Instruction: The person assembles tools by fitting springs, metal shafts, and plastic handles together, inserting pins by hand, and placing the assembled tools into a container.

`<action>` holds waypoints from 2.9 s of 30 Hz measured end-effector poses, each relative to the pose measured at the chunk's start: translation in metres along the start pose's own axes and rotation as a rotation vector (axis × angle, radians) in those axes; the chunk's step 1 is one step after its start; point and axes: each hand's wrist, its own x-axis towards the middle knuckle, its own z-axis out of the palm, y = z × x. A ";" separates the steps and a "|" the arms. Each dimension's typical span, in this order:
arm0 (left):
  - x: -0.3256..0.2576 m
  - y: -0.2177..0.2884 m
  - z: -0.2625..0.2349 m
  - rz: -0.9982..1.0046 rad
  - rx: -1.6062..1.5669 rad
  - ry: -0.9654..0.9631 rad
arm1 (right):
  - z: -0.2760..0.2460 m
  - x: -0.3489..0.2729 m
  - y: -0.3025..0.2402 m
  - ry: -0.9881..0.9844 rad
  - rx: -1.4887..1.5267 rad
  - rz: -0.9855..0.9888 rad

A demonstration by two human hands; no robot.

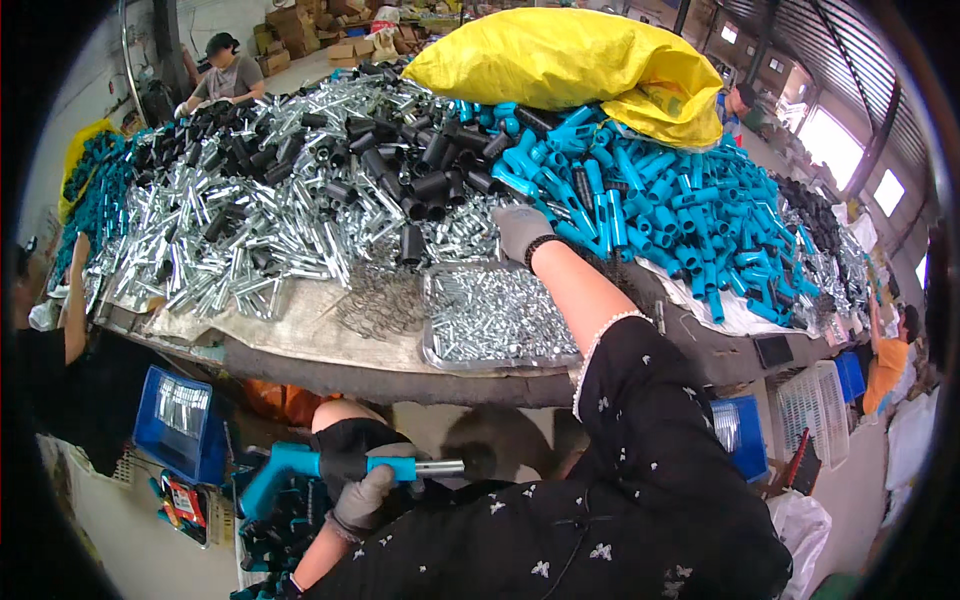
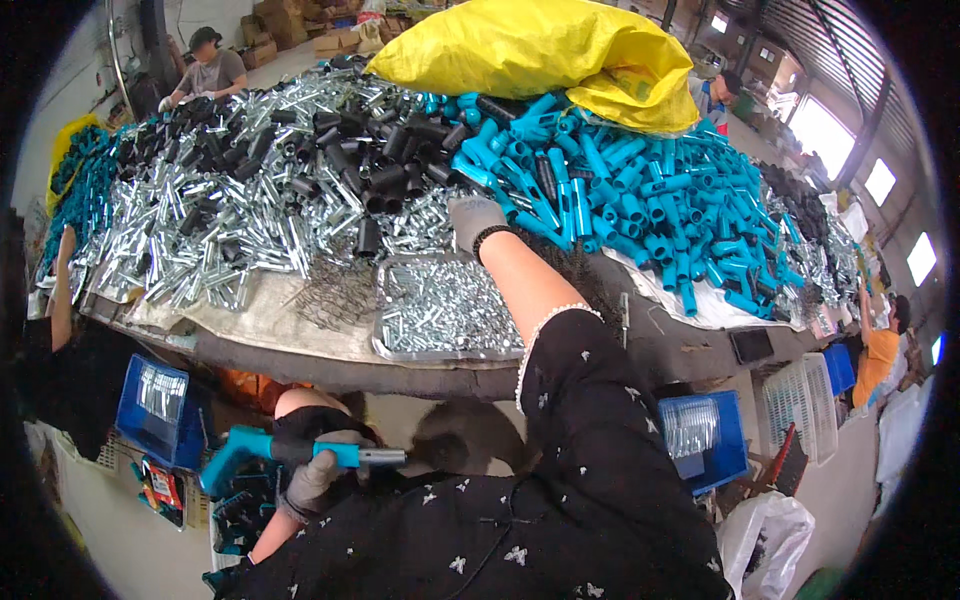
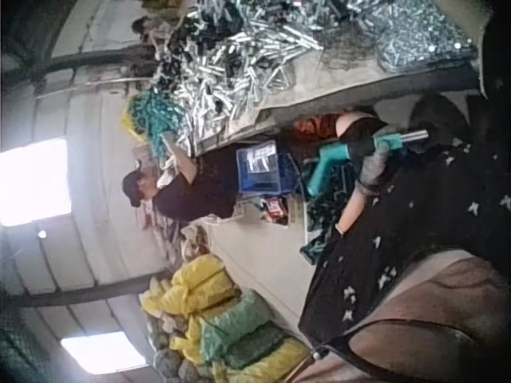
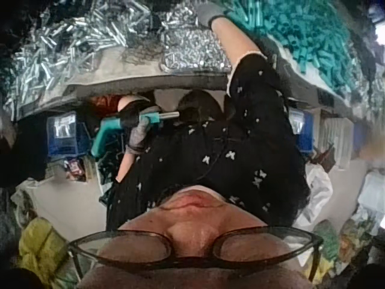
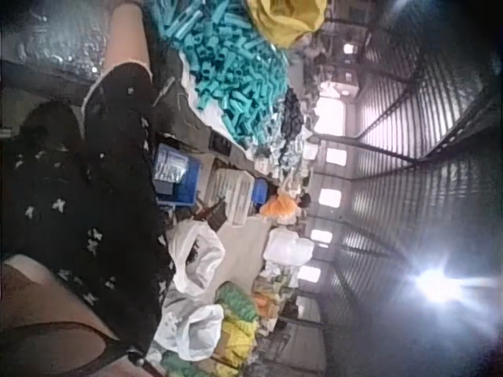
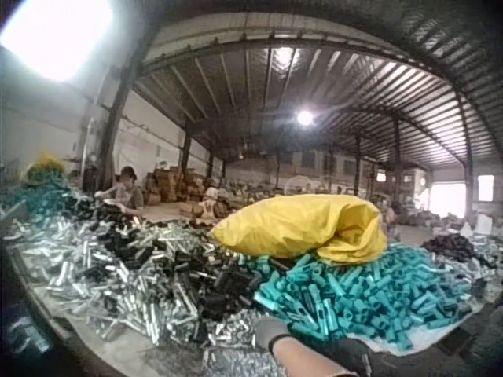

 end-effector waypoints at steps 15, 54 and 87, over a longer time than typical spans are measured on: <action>0.026 -0.011 0.043 -0.208 -0.607 0.143 | 0.035 -0.303 -0.095 0.258 1.259 -0.333; 0.035 -0.062 0.078 -0.157 -0.041 0.077 | 0.101 -0.340 -0.087 0.048 1.389 -0.239; 0.036 -0.068 0.087 -0.141 -0.114 0.151 | 0.087 -0.350 -0.085 0.116 1.422 0.033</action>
